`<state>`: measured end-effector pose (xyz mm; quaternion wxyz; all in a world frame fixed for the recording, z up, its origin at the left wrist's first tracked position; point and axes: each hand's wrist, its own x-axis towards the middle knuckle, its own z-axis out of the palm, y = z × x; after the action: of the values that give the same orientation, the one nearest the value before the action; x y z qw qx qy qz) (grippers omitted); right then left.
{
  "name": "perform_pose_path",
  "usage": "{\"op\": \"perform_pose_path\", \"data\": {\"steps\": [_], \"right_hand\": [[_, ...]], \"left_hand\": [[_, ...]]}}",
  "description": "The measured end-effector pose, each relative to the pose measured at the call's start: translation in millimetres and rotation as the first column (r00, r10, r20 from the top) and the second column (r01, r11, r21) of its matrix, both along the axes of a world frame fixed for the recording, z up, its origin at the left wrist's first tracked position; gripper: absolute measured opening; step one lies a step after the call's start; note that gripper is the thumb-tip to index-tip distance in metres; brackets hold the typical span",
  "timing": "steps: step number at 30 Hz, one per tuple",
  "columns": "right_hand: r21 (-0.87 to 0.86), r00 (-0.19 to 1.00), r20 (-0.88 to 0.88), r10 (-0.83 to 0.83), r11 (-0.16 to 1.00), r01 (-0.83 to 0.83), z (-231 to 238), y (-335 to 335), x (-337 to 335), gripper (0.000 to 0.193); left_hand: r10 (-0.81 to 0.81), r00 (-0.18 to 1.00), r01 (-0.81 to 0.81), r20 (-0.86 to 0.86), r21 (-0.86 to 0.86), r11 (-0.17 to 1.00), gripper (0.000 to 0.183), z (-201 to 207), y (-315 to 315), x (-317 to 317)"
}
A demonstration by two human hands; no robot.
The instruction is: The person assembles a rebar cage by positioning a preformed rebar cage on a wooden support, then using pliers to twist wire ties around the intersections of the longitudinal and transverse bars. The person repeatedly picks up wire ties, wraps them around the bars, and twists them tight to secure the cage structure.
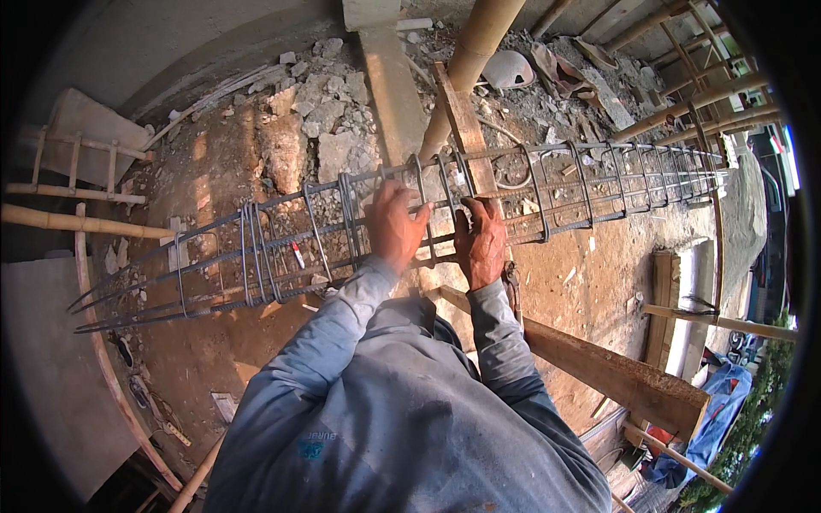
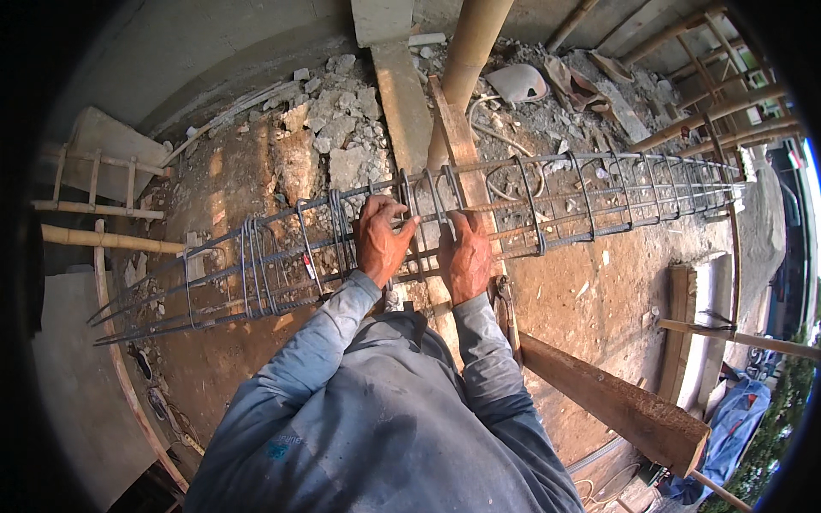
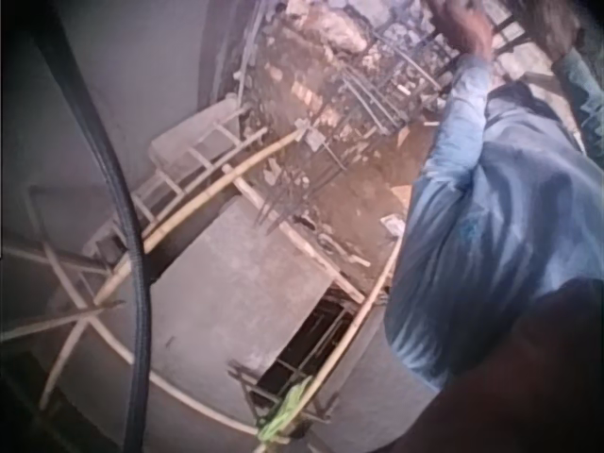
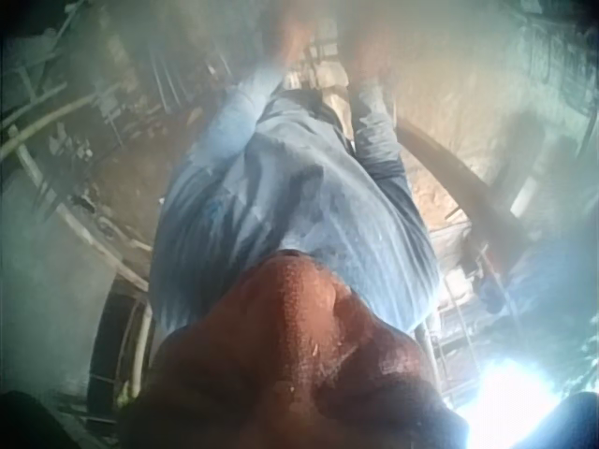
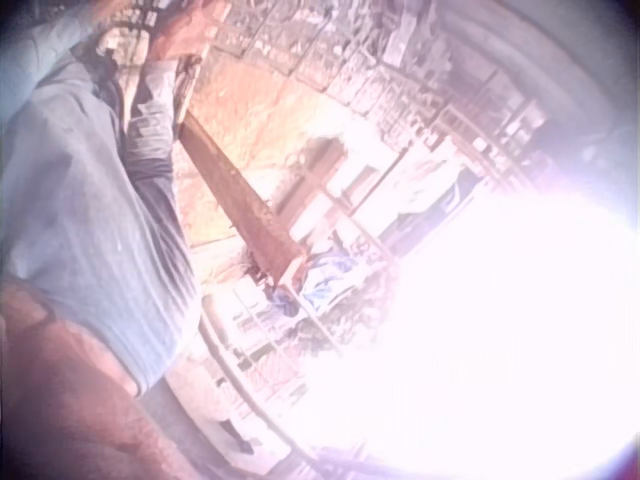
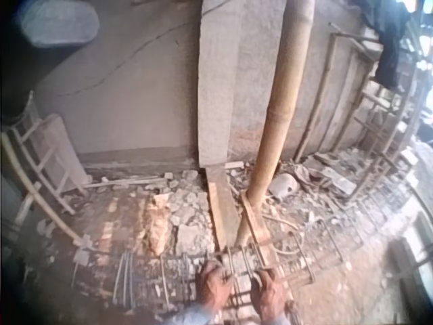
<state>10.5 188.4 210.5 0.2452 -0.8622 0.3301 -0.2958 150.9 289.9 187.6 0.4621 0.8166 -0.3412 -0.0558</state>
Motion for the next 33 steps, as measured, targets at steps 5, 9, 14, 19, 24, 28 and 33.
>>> {"op": "perform_pose_path", "data": {"steps": [5,9,14,19,24,28,33], "right_hand": [[0.077,0.973,-0.225,-0.06,0.994,0.079,-7.1,13.9,27.1,0.04],[0.062,0.986,-0.165,0.022,0.998,-0.012,-10.2,3.4,31.8,0.037],[0.056,0.989,-0.097,0.108,0.993,-0.103,-4.5,10.9,36.9,0.041],[0.091,0.967,-0.238,0.091,0.993,-0.071,-12.7,28.5,49.7,0.046],[-0.062,0.992,-0.116,-0.048,0.997,0.041,-32.7,15.9,56.9,0.045],[0.08,0.993,-0.104,-0.056,0.995,0.064,-48.4,11.8,63.9,0.039],[0.005,0.973,-0.192,-0.128,0.991,0.131,-49.3,25.9,77.6,0.033]], "left_hand": [[-0.096,0.995,0.101,-0.039,0.167,0.981,0.034,15.4,31.8,15.9],[-0.104,0.993,0.104,-0.049,0.002,0.995,0.033,32.1,61.5,23.6],[0.242,0.97,-0.243,0.032,0.029,0.97,0.035,39.5,162.8,58.5],[0.648,0.722,-0.691,0.243,0.194,0.696,0.043,18.8,319.7,118.5],[0.69,0.644,-0.758,0.331,0.397,0.517,0.052,-16.3,430.5,182.3],[0.554,0.812,-0.566,0.181,0.474,0.675,0.052,-41.6,456.2,217.2],[0.475,0.718,-0.342,-0.509,0.337,0.877,0.036,-41.8,455.9,249.3]]}}
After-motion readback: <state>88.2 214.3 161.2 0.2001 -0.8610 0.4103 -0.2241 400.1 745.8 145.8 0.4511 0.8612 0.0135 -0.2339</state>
